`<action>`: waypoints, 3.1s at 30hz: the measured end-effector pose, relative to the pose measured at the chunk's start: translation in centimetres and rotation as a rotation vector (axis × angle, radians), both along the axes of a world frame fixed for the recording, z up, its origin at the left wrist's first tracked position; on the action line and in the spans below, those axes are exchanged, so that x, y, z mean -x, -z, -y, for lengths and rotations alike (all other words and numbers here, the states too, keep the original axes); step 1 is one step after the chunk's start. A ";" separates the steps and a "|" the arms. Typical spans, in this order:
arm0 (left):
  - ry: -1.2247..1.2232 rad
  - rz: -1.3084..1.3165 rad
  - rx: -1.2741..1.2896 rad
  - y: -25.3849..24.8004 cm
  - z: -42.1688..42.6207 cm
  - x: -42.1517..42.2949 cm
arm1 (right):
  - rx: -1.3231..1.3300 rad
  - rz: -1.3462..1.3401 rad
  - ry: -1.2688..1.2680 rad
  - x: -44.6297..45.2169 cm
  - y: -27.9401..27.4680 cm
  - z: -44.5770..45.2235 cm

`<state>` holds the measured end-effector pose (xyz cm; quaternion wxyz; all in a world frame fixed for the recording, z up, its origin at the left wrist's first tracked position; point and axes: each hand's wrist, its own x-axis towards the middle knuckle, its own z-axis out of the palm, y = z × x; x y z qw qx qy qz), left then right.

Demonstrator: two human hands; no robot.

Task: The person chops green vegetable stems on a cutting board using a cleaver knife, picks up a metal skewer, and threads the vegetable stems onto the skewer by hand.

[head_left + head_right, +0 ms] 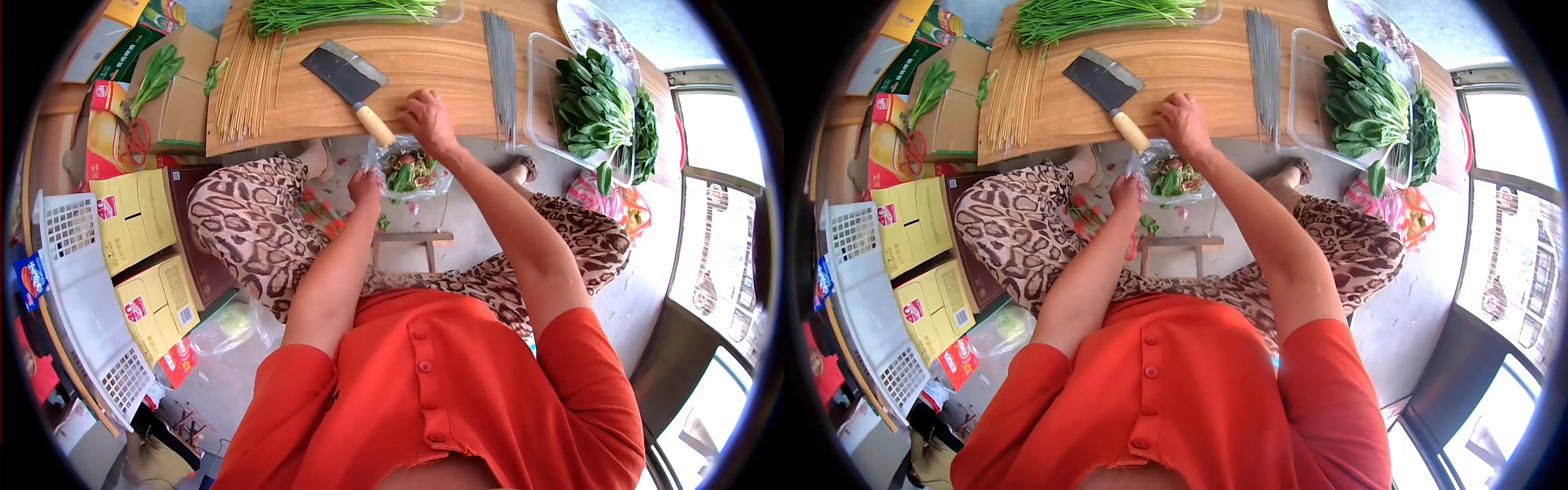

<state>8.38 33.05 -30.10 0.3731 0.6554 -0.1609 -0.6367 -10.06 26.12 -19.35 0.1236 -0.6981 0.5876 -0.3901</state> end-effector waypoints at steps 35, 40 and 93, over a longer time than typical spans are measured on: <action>-0.029 0.650 0.128 4.3 1.0 -1.4 | -0.571 -0.227 0.104 -7.1 -4.6 -0.9; 0.150 0.747 0.422 1.3 0.8 -1.2 | -0.509 -0.116 0.062 -5.8 -3.9 -1.4; 0.484 1.254 0.665 -15.1 15.9 -24.6 | -0.960 0.534 -0.017 4.0 -11.0 -10.8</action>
